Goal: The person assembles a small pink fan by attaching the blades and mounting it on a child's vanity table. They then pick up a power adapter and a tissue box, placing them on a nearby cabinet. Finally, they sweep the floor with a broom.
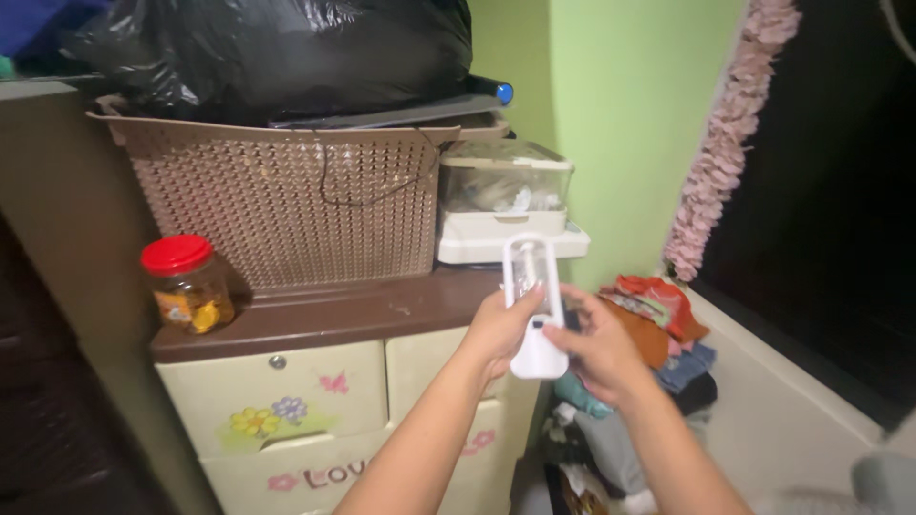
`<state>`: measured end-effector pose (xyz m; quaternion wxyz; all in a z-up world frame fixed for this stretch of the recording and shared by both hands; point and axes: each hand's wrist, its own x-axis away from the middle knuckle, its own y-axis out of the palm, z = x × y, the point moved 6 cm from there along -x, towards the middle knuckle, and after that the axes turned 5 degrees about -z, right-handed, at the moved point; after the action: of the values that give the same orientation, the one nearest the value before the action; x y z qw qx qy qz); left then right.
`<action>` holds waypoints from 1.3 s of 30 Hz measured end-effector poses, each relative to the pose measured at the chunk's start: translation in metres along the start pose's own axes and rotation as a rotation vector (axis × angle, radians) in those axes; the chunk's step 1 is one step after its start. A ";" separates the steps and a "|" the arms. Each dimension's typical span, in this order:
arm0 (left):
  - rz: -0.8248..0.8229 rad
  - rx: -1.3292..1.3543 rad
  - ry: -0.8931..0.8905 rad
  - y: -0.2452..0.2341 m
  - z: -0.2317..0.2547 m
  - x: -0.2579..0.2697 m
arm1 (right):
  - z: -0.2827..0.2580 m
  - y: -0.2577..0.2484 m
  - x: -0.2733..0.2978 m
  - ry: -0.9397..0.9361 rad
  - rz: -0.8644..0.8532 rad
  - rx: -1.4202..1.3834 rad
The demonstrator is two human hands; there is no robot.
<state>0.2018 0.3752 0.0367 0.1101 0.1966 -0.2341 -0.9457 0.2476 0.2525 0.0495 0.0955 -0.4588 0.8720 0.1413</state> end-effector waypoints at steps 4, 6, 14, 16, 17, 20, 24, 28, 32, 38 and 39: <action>0.057 -0.049 0.172 0.015 0.022 -0.071 | -0.022 -0.034 -0.050 0.025 0.049 0.066; 0.135 -0.116 0.196 0.016 0.037 -0.107 | -0.036 -0.046 -0.087 -0.017 0.052 0.115; 0.235 -0.869 0.383 0.009 0.096 -0.193 | -0.111 -0.098 -0.270 -0.120 -0.034 0.014; 0.297 -1.252 0.500 -0.001 0.107 -0.191 | -0.113 -0.100 -0.312 -0.053 0.002 0.046; 0.327 -1.443 0.555 -0.006 0.112 -0.190 | -0.110 -0.101 -0.331 -0.019 0.020 0.063; 0.384 -1.822 0.279 -0.042 0.111 -0.193 | -0.094 -0.089 -0.389 0.010 -0.019 0.034; 0.416 -1.989 0.277 -0.070 0.116 -0.183 | -0.056 -0.057 -0.462 0.014 -0.043 0.132; 0.415 -2.066 0.295 -0.076 0.110 -0.176 | 0.003 -0.041 -0.490 0.070 -0.060 0.205; 0.468 -2.092 0.333 -0.076 0.111 -0.176 | 0.017 -0.036 -0.492 0.099 -0.127 0.421; 0.515 -2.169 0.481 -0.068 0.116 -0.166 | -0.045 -0.049 -0.459 -0.020 -0.236 0.863; 0.519 -2.104 0.459 -0.069 0.117 -0.165 | -0.062 -0.049 -0.455 -0.075 -0.241 0.871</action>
<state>0.2927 0.5315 0.1511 0.4578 0.1206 0.6782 -0.5621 0.5406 0.5570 0.2347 0.3268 -0.4687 0.7866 -0.2343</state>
